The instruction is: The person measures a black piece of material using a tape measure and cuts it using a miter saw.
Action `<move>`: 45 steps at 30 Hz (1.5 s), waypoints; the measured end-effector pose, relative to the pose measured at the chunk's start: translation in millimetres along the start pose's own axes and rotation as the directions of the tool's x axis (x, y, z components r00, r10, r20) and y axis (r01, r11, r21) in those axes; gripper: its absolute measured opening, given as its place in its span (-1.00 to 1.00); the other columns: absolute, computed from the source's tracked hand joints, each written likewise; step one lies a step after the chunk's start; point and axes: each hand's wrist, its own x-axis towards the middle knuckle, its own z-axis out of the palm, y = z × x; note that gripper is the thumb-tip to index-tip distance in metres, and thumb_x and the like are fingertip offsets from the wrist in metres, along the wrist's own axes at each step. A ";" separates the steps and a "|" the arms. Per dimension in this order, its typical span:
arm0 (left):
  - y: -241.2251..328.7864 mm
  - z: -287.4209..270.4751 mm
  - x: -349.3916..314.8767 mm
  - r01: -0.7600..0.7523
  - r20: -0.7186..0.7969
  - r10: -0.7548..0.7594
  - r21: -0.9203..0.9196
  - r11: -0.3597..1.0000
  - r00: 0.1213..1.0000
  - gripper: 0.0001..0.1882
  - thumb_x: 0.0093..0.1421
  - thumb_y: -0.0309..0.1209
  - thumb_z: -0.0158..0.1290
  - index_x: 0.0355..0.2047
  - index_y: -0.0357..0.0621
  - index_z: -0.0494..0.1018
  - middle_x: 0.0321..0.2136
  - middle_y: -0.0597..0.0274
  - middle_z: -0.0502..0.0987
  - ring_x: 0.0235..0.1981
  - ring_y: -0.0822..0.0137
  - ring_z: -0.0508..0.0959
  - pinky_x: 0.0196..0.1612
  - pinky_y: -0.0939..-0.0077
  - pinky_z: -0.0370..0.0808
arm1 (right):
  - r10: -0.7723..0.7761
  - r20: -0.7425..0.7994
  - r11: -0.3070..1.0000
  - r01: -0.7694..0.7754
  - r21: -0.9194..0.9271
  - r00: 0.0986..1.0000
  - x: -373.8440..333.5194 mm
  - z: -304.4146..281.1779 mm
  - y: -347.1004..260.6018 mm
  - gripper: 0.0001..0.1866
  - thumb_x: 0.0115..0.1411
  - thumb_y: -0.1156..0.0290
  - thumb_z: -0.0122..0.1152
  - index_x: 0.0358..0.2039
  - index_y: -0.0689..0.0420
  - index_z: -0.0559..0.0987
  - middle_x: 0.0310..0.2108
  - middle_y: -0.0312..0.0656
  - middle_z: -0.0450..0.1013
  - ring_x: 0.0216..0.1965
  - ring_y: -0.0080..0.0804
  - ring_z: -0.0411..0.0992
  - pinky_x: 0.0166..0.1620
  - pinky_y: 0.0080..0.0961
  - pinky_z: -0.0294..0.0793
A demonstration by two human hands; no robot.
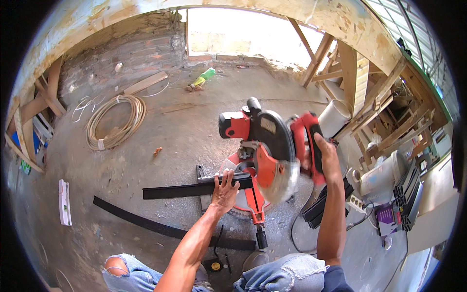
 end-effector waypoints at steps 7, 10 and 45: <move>0.5 -13.7 -0.4 -0.053 0.022 0.054 -0.021 0.998 0.998 -0.60 0.17 -0.27 0.17 0.01 -0.11 0.52 0.31 -0.19 0.12 0.40 -0.10 0.06 0.33 -0.27 -0.05 | -0.059 -0.007 0.998 0.059 0.010 0.998 59.7 0.5 -38.0 -0.56 0.30 0.12 0.13 -0.42 0.31 0.62 -0.51 -0.15 0.55 -0.49 -0.44 0.49 -0.29 -0.50 0.46; -5.2 -15.6 -4.1 -0.063 0.061 0.063 -0.007 0.998 0.996 -0.57 0.16 -0.32 0.18 0.05 -0.10 0.50 0.33 -0.19 0.09 0.41 -0.09 0.02 0.35 -0.24 -0.07 | -0.030 -0.014 0.992 0.032 0.122 0.999 58.5 9.1 -41.5 -0.59 0.30 0.17 0.11 -0.39 0.33 0.62 -0.50 -0.11 0.56 -0.51 -0.40 0.50 -0.30 -0.46 0.48; -130.7 -209.9 -30.4 0.147 0.030 -0.997 -0.989 -0.019 0.070 -0.65 0.20 -0.13 0.26 -0.14 -0.03 0.46 -0.22 0.37 0.53 -0.25 0.40 0.52 -0.24 0.40 0.46 | -0.378 0.816 0.333 0.887 -0.320 0.437 -217.5 242.2 255.4 -0.48 0.18 0.30 0.10 0.15 0.20 0.40 0.24 0.04 0.23 0.22 -0.12 0.27 0.10 -0.21 0.39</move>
